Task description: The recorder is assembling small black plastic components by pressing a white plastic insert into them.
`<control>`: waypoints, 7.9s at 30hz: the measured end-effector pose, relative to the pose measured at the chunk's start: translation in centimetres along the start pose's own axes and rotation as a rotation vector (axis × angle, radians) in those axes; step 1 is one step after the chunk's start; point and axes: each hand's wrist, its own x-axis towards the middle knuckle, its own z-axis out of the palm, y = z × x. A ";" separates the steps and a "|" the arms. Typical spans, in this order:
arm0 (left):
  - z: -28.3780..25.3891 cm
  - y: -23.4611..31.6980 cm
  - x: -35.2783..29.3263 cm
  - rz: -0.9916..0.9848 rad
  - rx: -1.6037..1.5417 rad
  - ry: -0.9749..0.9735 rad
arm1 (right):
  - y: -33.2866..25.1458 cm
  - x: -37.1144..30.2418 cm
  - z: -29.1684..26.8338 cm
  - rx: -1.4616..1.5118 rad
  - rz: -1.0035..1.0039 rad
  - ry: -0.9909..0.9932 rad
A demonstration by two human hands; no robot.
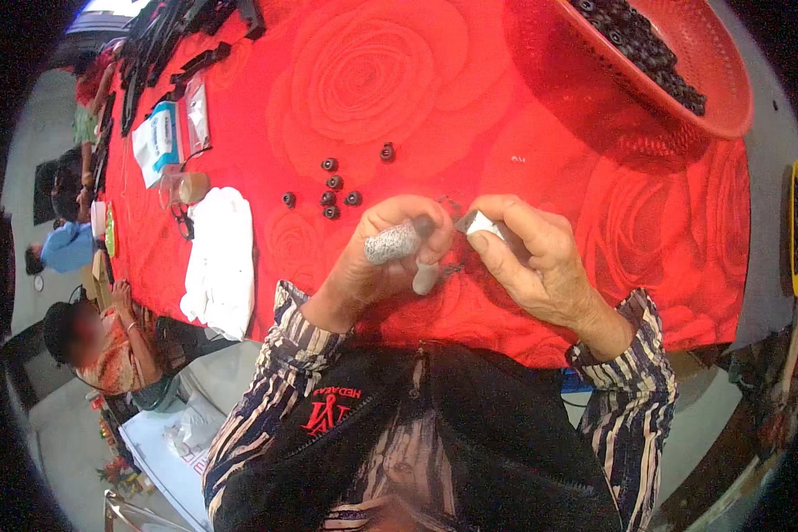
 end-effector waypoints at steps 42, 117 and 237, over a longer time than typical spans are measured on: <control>0.2 0.8 -0.1 0.158 0.443 -0.030 | -0.3 0.3 0.1 -0.062 0.008 -0.046; 1.2 -0.2 -0.1 -0.012 0.432 0.223 | -0.5 0.5 -0.1 -0.063 0.024 -0.051; -0.8 2.2 2.3 0.943 1.863 0.477 | 0.2 1.1 0.1 -0.284 -0.157 0.071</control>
